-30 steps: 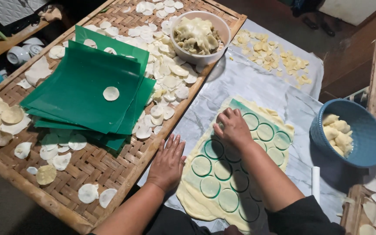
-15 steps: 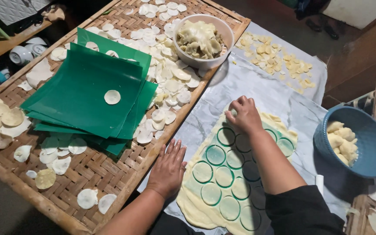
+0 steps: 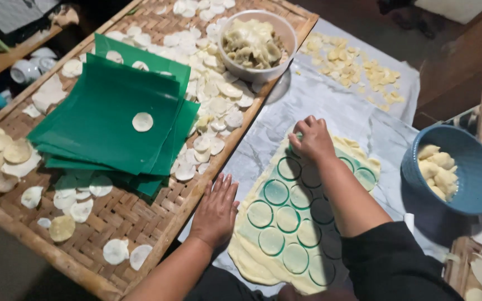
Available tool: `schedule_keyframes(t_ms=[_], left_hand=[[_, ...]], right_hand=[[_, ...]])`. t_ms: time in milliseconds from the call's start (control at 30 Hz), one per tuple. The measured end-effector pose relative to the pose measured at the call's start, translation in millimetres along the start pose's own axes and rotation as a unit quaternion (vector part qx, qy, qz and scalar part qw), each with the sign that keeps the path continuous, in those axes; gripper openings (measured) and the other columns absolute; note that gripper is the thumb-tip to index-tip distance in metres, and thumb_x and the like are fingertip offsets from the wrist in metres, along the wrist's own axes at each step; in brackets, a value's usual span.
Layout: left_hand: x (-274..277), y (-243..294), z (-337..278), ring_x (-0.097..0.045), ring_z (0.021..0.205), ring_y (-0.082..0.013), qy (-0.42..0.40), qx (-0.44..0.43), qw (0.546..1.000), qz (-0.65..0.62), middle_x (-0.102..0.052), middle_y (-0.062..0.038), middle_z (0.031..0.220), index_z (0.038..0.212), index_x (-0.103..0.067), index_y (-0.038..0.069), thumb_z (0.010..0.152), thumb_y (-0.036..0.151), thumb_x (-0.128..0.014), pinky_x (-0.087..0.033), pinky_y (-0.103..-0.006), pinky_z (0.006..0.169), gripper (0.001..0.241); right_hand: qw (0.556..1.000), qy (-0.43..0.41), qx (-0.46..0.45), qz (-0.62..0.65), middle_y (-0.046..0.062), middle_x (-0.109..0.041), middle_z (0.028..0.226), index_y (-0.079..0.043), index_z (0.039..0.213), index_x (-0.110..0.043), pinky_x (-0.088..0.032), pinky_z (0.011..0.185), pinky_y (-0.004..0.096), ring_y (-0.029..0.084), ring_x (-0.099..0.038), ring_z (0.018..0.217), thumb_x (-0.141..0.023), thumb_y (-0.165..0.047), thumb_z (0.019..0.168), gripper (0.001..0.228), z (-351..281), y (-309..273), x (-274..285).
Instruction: Cutting circular shapes from a sheet of dough and placing them on a drying rack
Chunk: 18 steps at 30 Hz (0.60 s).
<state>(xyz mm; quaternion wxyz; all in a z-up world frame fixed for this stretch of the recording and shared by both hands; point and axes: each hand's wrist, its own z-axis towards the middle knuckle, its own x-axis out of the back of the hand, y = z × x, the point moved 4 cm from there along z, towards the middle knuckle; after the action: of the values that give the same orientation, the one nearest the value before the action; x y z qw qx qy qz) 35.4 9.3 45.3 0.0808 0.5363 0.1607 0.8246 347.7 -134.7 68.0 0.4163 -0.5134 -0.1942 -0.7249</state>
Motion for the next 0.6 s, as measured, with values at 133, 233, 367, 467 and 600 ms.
schedule_keyframes(t_ms=[133, 233, 367, 467, 600], left_hand=[[-3, -1, -3, -0.036, 0.151, -0.0350, 0.018, -0.005, 1.000, -0.008, -0.048, -0.020, 0.155, 0.141, -0.053, -0.001, 0.099, 0.027, -0.052, -0.022, -0.0492, 0.123, 0.051], [-7, -2, -5, -0.034, 0.152, -0.0352, -0.004, 0.005, 1.000, -0.013, -0.047, -0.019, 0.157, 0.141, -0.054, 0.000, 0.098, 0.028, -0.051, -0.022, -0.0491, 0.123, 0.051], [-4, -1, -1, -0.034, 0.152, -0.0336, -0.004, 0.004, 1.000, -0.003, -0.048, -0.017, 0.157, 0.141, -0.053, 0.002, 0.097, 0.027, -0.052, -0.022, -0.0495, 0.124, 0.052], [-5, -1, -4, -0.036, 0.151, -0.0359, -0.002, 0.001, 1.000, -0.007, -0.048, -0.019, 0.156, 0.141, -0.053, 0.001, 0.095, 0.026, -0.054, -0.023, -0.0511, 0.124, 0.052], [-2, 1, -5, -0.039, 0.149, -0.0385, 0.005, 0.003, 1.000, -0.013, -0.049, -0.020, 0.156, 0.140, -0.054, 0.002, 0.096, 0.026, -0.052, -0.025, -0.0530, 0.123, 0.050]], right_hand=[[0.971, 0.090, -0.109, 0.194, 0.011, -0.057, 0.109, -0.007, 0.102, -0.070, -0.046, 0.091, 0.041, 0.031, -0.053, 0.102, -0.067, -0.030, 0.088, 0.027, -39, 4, 54], [0.933, 0.142, -0.193, 0.269, 0.009, -0.058, 0.117, -0.007, 0.115, -0.068, -0.046, 0.091, 0.035, 0.025, -0.055, 0.105, -0.062, -0.017, 0.094, 0.024, -106, -26, 118], [0.873, 0.198, -0.294, 0.335, 0.011, -0.062, 0.130, 0.000, 0.131, -0.059, -0.045, 0.102, 0.031, 0.020, -0.058, 0.113, -0.051, -0.018, 0.104, 0.033, -210, -45, 149], [0.870, 0.216, -0.346, 0.277, 0.012, -0.062, 0.129, 0.000, 0.130, -0.062, -0.045, 0.102, 0.032, 0.021, -0.057, 0.113, -0.051, -0.013, 0.105, 0.030, -275, -59, 161], [0.883, 0.153, -0.431, 0.103, 0.010, -0.051, 0.115, -0.013, 0.120, -0.075, -0.047, 0.072, 0.031, 0.020, -0.052, 0.092, -0.071, -0.013, 0.091, 0.028, -323, -82, 174]])
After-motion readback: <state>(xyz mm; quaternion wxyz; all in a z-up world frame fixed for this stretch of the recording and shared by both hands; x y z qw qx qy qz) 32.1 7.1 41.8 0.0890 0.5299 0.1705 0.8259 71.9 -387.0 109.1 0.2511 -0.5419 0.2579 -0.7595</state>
